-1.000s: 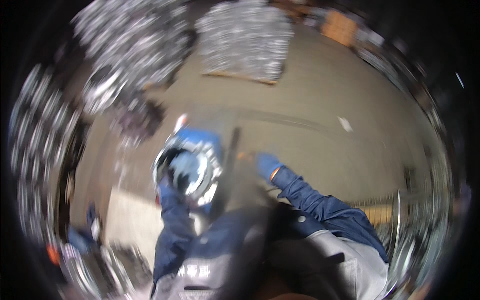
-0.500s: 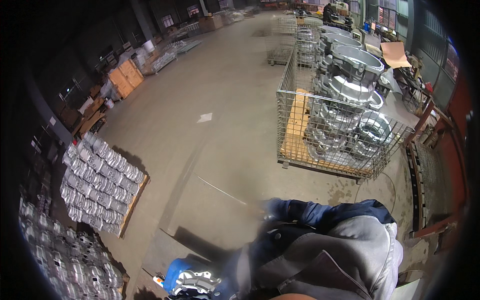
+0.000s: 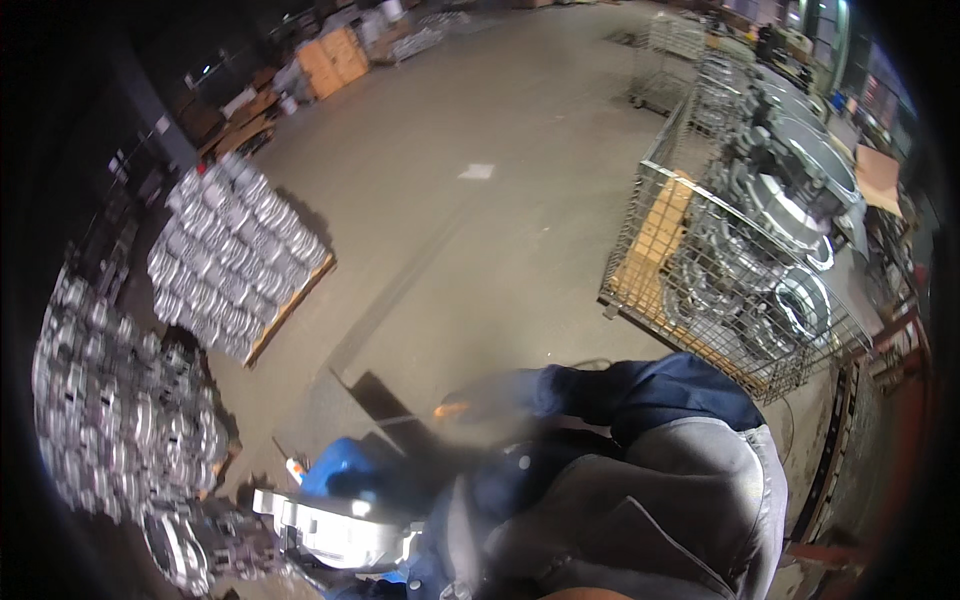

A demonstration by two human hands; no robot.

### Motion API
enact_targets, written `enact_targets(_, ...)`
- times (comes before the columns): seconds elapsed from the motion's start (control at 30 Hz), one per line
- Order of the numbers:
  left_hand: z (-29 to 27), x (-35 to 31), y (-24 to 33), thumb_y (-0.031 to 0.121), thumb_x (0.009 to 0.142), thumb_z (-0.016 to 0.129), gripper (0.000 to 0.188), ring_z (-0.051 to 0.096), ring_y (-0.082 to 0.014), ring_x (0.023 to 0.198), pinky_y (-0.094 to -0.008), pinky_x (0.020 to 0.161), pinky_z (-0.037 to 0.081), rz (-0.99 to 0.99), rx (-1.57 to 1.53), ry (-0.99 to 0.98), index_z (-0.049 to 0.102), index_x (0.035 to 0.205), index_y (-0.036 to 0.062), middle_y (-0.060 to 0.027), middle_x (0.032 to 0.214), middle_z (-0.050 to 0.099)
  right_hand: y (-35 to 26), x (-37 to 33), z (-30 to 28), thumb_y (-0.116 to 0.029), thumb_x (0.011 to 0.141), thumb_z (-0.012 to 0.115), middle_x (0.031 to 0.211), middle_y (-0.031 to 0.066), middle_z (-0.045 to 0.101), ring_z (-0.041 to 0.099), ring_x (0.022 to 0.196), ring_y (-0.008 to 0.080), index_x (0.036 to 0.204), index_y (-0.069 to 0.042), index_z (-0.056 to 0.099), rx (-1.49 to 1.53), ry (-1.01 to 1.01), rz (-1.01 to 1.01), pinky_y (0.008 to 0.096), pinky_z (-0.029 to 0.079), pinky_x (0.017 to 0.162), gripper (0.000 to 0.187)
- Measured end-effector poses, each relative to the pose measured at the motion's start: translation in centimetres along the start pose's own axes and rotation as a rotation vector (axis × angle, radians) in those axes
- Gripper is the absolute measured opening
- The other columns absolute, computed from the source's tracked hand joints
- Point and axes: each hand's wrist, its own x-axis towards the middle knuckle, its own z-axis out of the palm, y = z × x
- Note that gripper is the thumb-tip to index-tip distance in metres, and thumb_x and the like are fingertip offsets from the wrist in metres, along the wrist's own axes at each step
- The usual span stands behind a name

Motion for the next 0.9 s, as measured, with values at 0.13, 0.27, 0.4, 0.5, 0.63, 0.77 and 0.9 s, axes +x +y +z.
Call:
enact_targets(0.13,-7.7,-3.0,-1.6,0.034,0.095,0.063,0.041,0.062,-0.0201,0.094,-0.0321,0.078,0.052,-0.023,0.046,0.155,0.058,0.120,0.0031,-0.0103,0.114,0.064,-7.3,8.0,3.0,-0.041,0.096,0.054,0.121,0.0111,0.064,0.062,0.103,0.0271,0.132,-0.011,0.057,0.100,-0.291,-0.187,0.0379,0.047,0.090,0.047)
enact_targets(0.27,-13.8,-4.3,-2.7,0.035,0.094,0.063,0.042,0.062,-0.0203,0.096,-0.0321,0.080,0.051,-0.010,0.090,0.285,0.058,0.122,0.0027,-0.0106,0.115,0.063,-10.1,16.6,5.4,-0.044,0.096,0.054,0.117,0.0099,0.066,0.064,0.097,0.0263,0.130,-0.011,0.059,-0.079,-0.291,-0.056,0.0375,0.049,0.085,0.048)
enact_targets(0.4,-16.3,-3.5,-1.8,0.035,0.094,0.063,0.044,0.061,-0.0205,0.098,-0.0321,0.082,0.051,-0.007,0.056,0.337,0.057,0.123,0.0023,-0.0108,0.116,0.063,-9.9,17.2,5.9,-0.046,0.096,0.053,0.113,0.0087,0.069,0.066,0.090,0.0255,0.128,-0.011,0.060,-0.265,-0.481,-0.068,0.0372,0.051,0.080,0.049)
enact_targets(0.5,-16.3,-2.3,-0.5,0.035,0.094,0.063,0.045,0.061,-0.0206,0.099,-0.0321,0.083,0.051,-0.005,0.010,0.342,0.057,0.124,0.0020,-0.0109,0.116,0.063,-10.6,17.4,4.7,-0.043,0.096,0.054,0.113,0.0065,0.066,0.066,0.075,0.0177,0.135,-0.014,0.054,-0.080,-0.798,-0.187,0.0335,0.056,0.066,0.049)
enact_targets(0.63,-16.0,-1.4,0.7,0.036,0.094,0.063,0.047,0.061,-0.0208,0.102,-0.0322,0.085,0.050,0.006,-0.014,0.332,0.056,0.125,0.0016,-0.0112,0.117,0.063,-11.6,20.9,3.8,-0.050,0.095,0.053,0.107,0.0105,0.065,0.065,0.076,0.0200,0.144,-0.019,0.044,0.286,-0.521,0.323,0.0360,0.056,0.058,0.059)
enact_targets(0.77,-16.9,-0.6,2.6,0.036,0.094,0.063,0.048,0.061,-0.0209,0.104,-0.0322,0.086,0.050,0.047,-0.039,0.266,0.056,0.127,0.0012,-0.0114,0.118,0.063,-9.3,21.1,6.5,-0.060,0.093,0.046,0.114,0.0143,0.066,0.067,0.082,0.0285,0.145,-0.025,0.046,-0.143,-0.588,0.488,0.0463,0.057,0.065,0.062)
enact_targets(0.9,-17.3,0.7,4.7,0.037,0.094,0.063,0.050,0.060,-0.0211,0.106,-0.0322,0.088,0.049,0.181,0.013,-0.034,0.055,0.128,0.0008,-0.0116,0.119,0.063,-6.7,20.6,6.9,-0.059,0.094,0.047,0.119,0.0124,0.064,0.066,0.082,0.0265,0.141,-0.023,0.050,-0.157,-0.896,-0.063,0.0435,0.056,0.064,0.060)
